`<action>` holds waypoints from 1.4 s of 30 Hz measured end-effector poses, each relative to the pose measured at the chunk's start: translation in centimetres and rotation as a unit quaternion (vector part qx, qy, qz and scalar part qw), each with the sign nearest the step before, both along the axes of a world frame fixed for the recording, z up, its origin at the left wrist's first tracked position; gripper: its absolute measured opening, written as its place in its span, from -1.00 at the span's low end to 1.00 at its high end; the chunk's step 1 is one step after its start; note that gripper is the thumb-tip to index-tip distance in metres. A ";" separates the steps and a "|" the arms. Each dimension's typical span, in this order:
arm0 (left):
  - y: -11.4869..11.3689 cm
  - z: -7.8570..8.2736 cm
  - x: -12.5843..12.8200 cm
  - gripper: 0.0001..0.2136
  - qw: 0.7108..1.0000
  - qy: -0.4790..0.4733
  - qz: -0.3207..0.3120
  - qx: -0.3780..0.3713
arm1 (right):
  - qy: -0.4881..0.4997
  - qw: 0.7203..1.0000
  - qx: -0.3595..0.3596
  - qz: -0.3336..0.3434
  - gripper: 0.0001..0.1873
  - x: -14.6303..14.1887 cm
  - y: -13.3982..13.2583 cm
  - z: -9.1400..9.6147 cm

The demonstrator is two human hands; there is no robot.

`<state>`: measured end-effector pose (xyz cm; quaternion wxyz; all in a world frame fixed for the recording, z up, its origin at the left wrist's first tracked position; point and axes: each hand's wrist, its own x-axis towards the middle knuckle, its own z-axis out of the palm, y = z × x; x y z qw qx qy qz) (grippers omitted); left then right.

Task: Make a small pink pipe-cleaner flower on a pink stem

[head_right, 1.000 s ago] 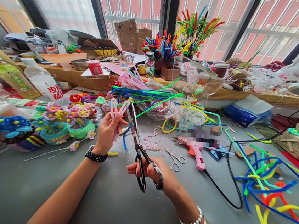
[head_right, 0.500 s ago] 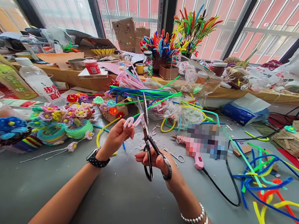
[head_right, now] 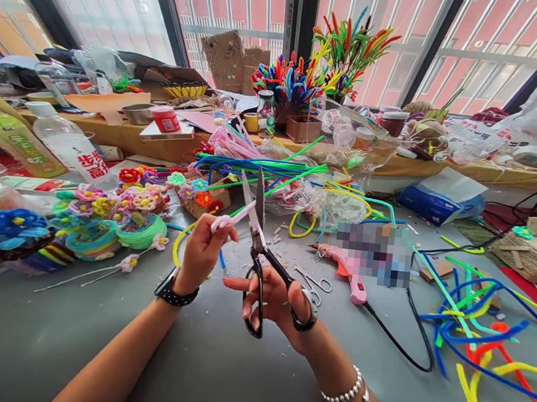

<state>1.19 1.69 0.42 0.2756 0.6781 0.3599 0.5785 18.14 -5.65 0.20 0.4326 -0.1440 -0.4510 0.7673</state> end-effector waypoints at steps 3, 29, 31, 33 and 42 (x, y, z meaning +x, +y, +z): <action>-0.1 0.0 0.1 -0.92 0.999 -0.021 0.014 0.020 | -0.010 0.999 0.018 0.033 -0.21 -0.1 -0.2 0.4; -0.7 0.2 0.6 -0.84 0.995 0.015 -0.078 -0.067 | -0.056 0.996 0.052 -0.055 -0.52 1.0 0.1 0.6; -0.7 0.2 0.7 -0.84 0.994 0.017 -0.081 -0.068 | -0.060 0.994 0.059 -0.068 -0.52 0.8 0.1 0.7; -0.6 0.1 0.7 -0.84 0.994 0.020 -0.082 -0.069 | -0.064 0.993 0.071 -0.070 -0.53 0.8 0.1 0.8; -0.6 0.2 0.7 -0.83 0.994 0.028 -0.076 -0.071 | -0.095 0.988 0.082 -0.094 -0.58 0.8 0.0 0.2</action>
